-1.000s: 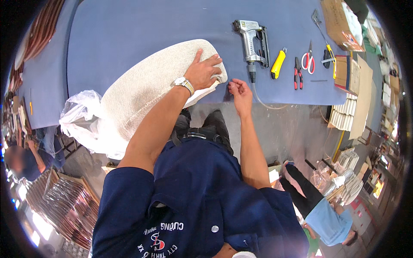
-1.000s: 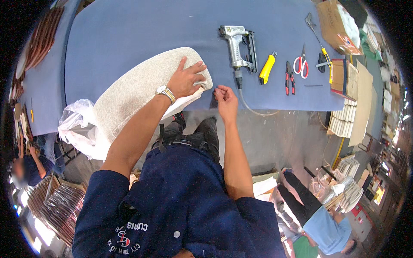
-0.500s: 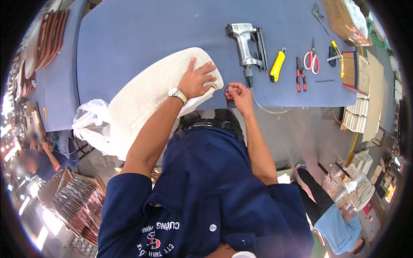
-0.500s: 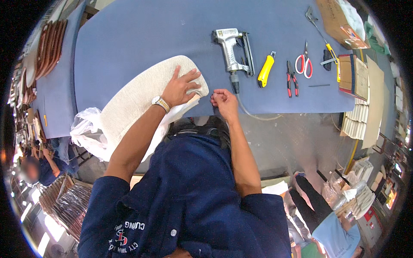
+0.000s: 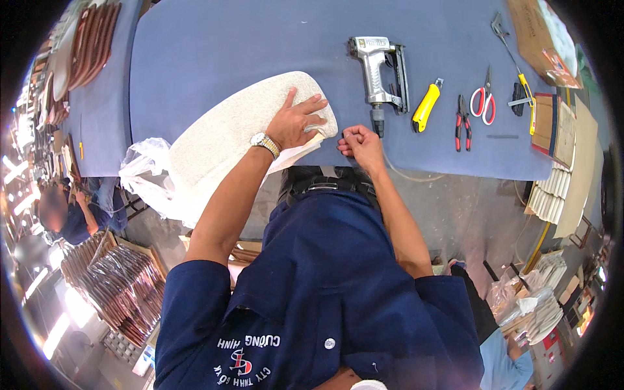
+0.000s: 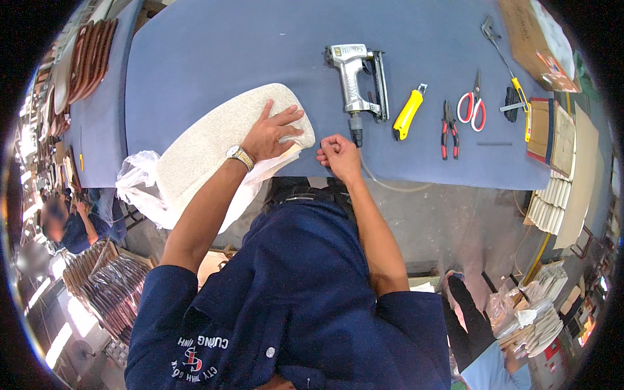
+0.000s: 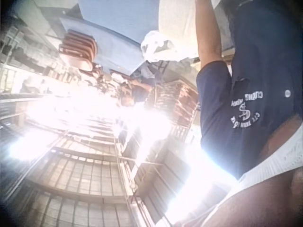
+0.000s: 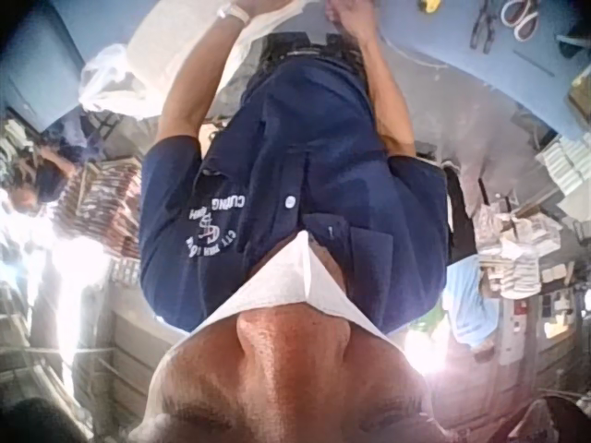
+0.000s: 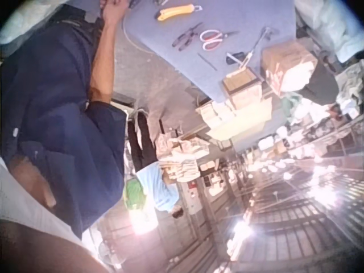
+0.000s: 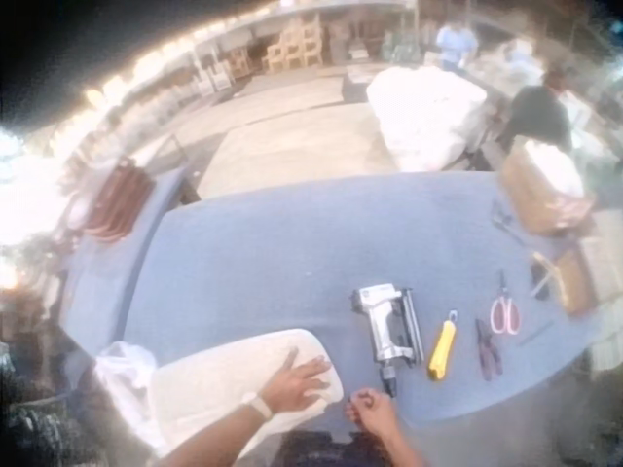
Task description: The person folds and staples a white fabric cover onto a curved foam cushion using a pneumatic staple gun. They repeatedly trim excess fabric with a utility knife and adjust the material to fit the cushion's edges.
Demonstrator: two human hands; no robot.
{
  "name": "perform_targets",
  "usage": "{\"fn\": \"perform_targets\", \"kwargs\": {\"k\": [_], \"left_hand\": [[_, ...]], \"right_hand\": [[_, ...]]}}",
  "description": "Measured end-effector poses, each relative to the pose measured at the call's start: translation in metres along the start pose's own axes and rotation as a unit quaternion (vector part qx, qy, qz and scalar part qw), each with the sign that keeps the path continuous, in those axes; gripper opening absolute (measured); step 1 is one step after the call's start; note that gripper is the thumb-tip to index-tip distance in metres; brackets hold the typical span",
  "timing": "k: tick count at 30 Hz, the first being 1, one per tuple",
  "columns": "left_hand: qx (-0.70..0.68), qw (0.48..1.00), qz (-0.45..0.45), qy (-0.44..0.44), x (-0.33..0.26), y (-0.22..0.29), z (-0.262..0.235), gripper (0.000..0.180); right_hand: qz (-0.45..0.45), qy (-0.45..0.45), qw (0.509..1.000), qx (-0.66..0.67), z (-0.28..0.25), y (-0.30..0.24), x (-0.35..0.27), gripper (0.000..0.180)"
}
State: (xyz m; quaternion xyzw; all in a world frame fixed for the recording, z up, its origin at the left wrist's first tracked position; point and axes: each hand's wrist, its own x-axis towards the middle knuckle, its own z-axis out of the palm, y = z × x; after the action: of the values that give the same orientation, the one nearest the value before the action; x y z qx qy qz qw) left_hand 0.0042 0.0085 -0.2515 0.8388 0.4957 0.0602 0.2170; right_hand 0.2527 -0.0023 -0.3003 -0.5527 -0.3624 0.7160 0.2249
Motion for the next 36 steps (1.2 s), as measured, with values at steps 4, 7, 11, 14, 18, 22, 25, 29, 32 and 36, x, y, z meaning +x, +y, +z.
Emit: {"fn": "perform_targets", "kwargs": {"k": [4,7,11,14,18,22,25,29,32,36], "left_hand": [[0.000,1.000,0.011,0.009,-0.001,0.000,0.003,0.028],[0.002,1.000,0.013,0.006,-0.002,0.000,0.002,0.028],[0.038,0.999,-0.004,-0.029,-0.003,0.009,-0.007,0.037],[0.071,0.997,-0.029,0.001,-0.011,0.029,-0.009,0.050],[0.018,0.993,-0.076,0.090,-0.042,0.053,-0.006,0.064],[-0.025,0.983,-0.094,0.154,-0.082,0.065,0.012,0.055],[-0.133,0.980,-0.097,0.112,-0.121,0.083,0.020,0.043],[-0.147,0.926,-0.290,0.192,-0.192,0.098,0.015,0.038],[-0.017,0.757,-0.486,0.435,-0.267,0.042,0.029,0.049],[-0.234,0.619,-0.629,0.409,-0.339,-0.022,0.040,0.064]], "right_hand": [[0.003,0.000,1.000,-0.006,0.000,0.002,-0.002,0.018],[-0.005,0.000,1.000,-0.014,0.000,0.001,-0.002,0.017],[-0.010,-0.006,1.000,-0.002,0.000,0.001,-0.001,0.017],[-0.021,-0.010,1.000,-0.007,-0.002,0.000,-0.001,0.018],[-0.015,-0.032,0.999,0.008,-0.005,0.002,0.002,0.023],[-0.083,-0.046,0.995,0.010,0.018,-0.010,0.002,0.032],[-0.139,-0.048,0.986,-0.082,0.040,-0.005,0.018,0.044],[-0.187,-0.024,0.969,-0.161,0.043,-0.004,0.034,0.052],[-0.151,-0.036,0.982,-0.111,0.047,-0.003,0.036,0.051],[-0.131,-0.047,0.986,-0.097,0.064,-0.026,0.032,0.047]]}}
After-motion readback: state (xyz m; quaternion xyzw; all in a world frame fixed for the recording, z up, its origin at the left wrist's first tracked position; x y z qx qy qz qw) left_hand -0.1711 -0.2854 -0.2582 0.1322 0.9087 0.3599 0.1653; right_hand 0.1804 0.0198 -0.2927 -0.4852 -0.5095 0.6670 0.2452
